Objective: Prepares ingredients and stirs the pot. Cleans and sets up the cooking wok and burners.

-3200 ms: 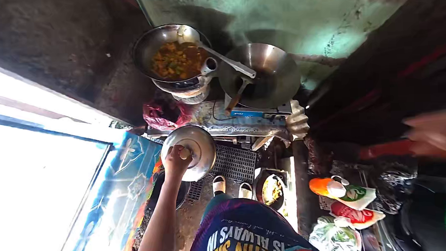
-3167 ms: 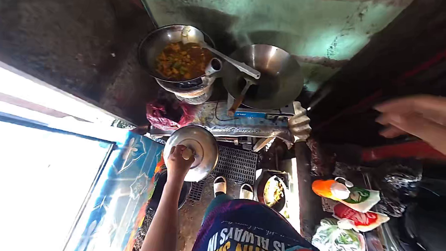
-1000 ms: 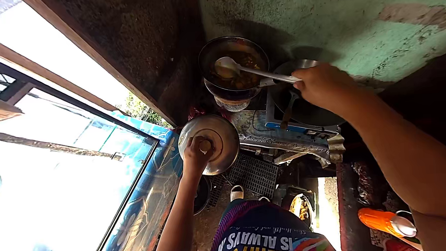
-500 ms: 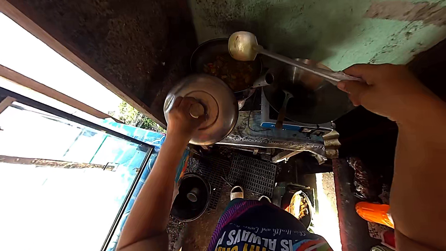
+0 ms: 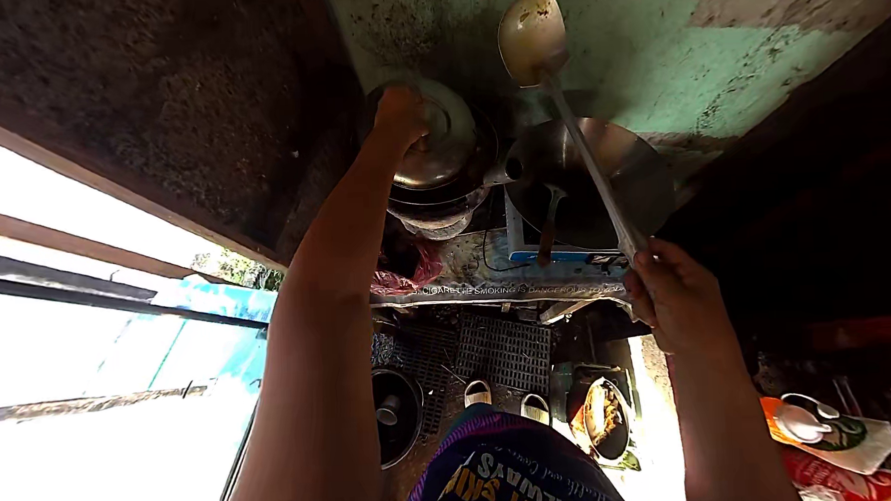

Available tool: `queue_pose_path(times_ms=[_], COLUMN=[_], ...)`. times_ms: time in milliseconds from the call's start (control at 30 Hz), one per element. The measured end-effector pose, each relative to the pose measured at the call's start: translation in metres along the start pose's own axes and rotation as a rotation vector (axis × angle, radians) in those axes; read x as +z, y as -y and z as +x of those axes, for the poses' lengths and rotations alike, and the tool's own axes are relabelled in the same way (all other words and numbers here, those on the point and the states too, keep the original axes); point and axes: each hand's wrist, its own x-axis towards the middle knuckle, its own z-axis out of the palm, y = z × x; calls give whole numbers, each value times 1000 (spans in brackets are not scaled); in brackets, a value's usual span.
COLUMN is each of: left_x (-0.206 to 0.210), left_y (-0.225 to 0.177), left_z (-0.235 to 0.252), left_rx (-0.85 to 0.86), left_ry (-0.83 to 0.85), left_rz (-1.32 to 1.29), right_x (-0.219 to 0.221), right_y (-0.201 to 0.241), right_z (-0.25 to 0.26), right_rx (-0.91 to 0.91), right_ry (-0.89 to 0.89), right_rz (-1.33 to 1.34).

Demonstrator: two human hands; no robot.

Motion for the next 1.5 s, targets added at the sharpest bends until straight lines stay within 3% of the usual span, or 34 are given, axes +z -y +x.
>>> queue_pose_path(times_ms=[233,400,633,800,1000,1100,1300,1400,1500], left_x=[51,49,30,100,234,251,283,296,294], left_y=[-1,13,21,56,108,93,40,12,-14], left_z=[33,17,-106,-223,-311,-308,-238,-193,-159], left_rx=[-54,-88,7,-97,-448,-454,-170,-164,-314], left_ry=[133,113,-246,-231,224,310,289,284,290], left_rz=[71,-53,-389,-431,-361,-432,-529,-493,-439], right_x=[22,68,133,151,149,138,88,62,32], right_y=[-19,-40,-66,-74,-80,-83,-115,-146,-166], right_z=[-9,-6,10,22,25,12,-40,-64,-89], right_rx=[16,-25,-242,-113,-93,-254,-715,-695,-520], right_ry=[-1,36,115,200,266,216,18,0,9], right_rz=[23,-119,-644,-881,-928,-946,-724,-692,-735])
